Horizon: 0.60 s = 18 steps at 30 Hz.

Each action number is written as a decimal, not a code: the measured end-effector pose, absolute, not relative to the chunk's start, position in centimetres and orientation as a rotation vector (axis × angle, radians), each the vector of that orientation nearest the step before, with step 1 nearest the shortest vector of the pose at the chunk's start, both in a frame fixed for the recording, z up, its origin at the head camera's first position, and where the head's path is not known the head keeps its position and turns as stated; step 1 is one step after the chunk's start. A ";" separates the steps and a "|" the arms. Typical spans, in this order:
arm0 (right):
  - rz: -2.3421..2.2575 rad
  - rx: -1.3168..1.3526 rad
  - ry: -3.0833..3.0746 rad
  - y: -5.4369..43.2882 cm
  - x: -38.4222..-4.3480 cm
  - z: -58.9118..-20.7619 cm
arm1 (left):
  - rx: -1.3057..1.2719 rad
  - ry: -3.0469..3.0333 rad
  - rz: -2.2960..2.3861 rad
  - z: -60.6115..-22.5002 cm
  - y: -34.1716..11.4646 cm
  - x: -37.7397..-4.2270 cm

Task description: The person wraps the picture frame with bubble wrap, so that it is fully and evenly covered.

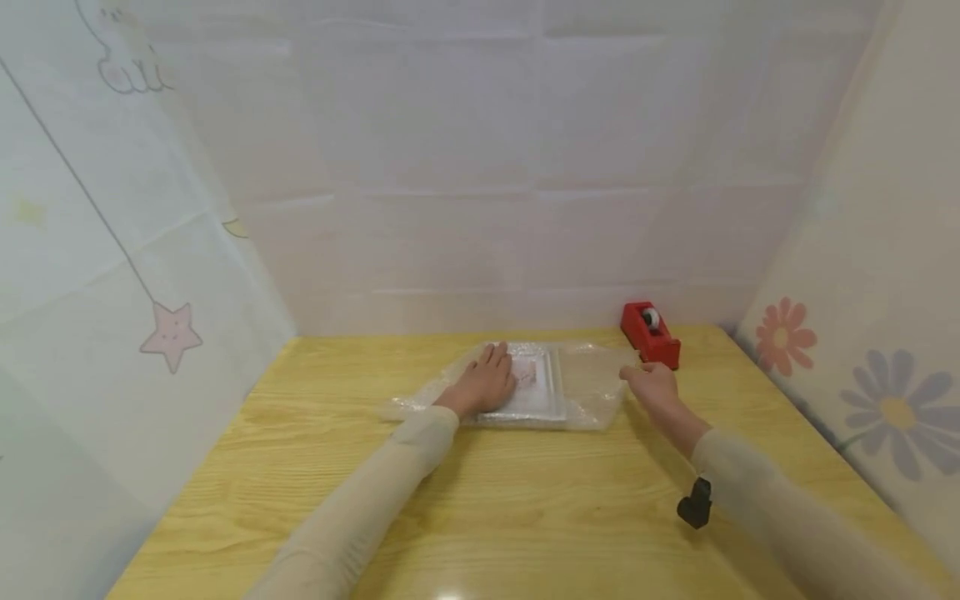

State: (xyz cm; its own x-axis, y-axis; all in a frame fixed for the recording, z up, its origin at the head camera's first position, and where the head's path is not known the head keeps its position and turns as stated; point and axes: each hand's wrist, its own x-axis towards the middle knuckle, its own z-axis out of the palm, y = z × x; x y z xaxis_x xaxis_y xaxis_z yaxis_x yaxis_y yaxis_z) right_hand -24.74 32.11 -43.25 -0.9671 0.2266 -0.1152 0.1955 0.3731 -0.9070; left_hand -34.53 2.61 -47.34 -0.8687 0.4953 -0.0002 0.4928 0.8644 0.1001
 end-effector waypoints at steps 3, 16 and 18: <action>1.975 -0.508 -2.377 32.2 -25.5 -44.5 | 0.795 3.003 0.154 -47.3 2.6 -34.5; 2.539 -0.616 -1.859 31.0 -29.4 -46.5 | 0.772 2.948 0.174 -48.8 3.5 -35.4; 2.557 -0.581 -1.842 31.2 -29.6 -46.5 | 0.774 2.952 0.166 -48.5 3.7 -35.0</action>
